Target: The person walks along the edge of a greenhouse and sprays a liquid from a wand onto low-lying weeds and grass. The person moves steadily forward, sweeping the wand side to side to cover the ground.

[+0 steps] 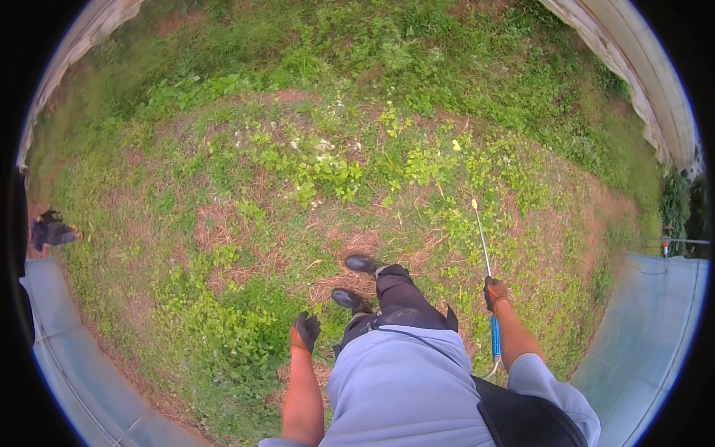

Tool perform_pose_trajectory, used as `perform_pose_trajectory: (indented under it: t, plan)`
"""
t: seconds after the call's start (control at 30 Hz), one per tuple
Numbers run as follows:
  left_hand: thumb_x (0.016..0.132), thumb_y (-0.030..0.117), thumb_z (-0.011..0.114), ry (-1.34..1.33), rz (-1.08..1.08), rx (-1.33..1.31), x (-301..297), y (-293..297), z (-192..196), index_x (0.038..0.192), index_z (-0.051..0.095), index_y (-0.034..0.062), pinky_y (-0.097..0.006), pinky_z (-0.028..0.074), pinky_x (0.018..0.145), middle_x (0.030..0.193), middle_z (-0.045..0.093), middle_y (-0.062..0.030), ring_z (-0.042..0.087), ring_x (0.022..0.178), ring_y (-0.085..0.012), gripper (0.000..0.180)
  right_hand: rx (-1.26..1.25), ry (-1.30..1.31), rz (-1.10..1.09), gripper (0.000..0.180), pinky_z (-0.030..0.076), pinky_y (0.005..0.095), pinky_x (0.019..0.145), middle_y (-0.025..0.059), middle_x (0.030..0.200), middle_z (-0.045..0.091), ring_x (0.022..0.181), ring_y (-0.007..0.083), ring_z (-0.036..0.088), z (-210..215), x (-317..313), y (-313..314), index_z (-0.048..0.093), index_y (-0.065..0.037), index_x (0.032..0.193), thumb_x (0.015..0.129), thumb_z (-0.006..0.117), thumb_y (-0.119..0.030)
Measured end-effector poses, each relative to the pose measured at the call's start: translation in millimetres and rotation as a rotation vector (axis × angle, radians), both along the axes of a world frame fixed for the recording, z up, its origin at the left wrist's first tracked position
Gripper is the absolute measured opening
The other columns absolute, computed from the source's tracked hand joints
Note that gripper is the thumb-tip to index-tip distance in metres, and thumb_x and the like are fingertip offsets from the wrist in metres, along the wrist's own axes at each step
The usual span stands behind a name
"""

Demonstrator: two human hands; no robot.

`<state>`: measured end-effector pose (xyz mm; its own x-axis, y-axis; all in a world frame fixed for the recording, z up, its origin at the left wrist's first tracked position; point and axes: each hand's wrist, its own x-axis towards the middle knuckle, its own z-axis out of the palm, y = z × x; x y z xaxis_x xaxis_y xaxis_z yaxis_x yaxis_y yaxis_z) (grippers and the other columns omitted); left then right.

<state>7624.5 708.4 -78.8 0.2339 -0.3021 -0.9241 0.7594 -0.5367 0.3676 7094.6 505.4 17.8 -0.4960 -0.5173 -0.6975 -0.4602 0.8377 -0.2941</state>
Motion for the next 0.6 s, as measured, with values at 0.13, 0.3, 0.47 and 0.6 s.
perform_pose_trajectory:
  t: [0.13, 0.3, 0.47, 0.6]
  plan:
    - [0.089, 0.037, 0.052, 0.029, 0.045, 0.055, -13, 32, -9, 0.12, 0.049, 0.0082, -0.036, 0.052, 0.068, 0.102, 0.064, -0.0157, 0.062, 0.081, -0.0257, 0.042, 0.095, 0.074, 0.326, 0.042, 0.041, 0.0415, 0.055, 0.0155, 0.067, 0.056, 0.06, 0.0305, 0.053, -1, 5, -11, 0.06, -0.003, 0.084, 0.089, 0.046, -0.042]
    - [0.087, 0.041, 0.056, -0.035, 0.103, 0.048, -12, 57, 1, 0.122, 0.048, 0.0041, -0.035, 0.053, 0.072, 0.105, 0.063, -0.0177, 0.063, 0.086, -0.0262, 0.051, 0.166, 0.051, 1.011, 0.045, 0.046, 0.0436, 0.081, 0.0246, 0.086, 0.064, 0.086, 0.0396, 0.061, 13, 119, -17, 0.062, 0.001, 0.097, 0.09, 0.046, -0.04]
    - [0.09, 0.041, 0.054, -0.075, 0.259, -0.022, -2, 79, 18, 0.125, 0.048, 0.0012, -0.035, 0.053, 0.076, 0.106, 0.064, -0.0181, 0.064, 0.091, -0.0269, 0.054, 0.134, -0.027, 1.335, 0.041, 0.044, 0.0492, 0.083, 0.0273, 0.099, 0.062, 0.096, 0.0456, 0.057, 10, 251, -37, 0.063, -0.002, 0.1, 0.089, 0.047, -0.037]
    - [0.09, 0.041, 0.054, -0.123, 0.388, -0.036, 5, 119, 29, 0.125, 0.048, 0.0022, -0.036, 0.053, 0.073, 0.106, 0.064, -0.0172, 0.064, 0.087, -0.0249, 0.053, 0.049, -0.047, 1.555, 0.045, 0.046, 0.0447, 0.076, 0.0238, 0.088, 0.065, 0.084, 0.0384, 0.062, -7, 358, -40, 0.063, -0.001, 0.097, 0.088, 0.046, -0.042]
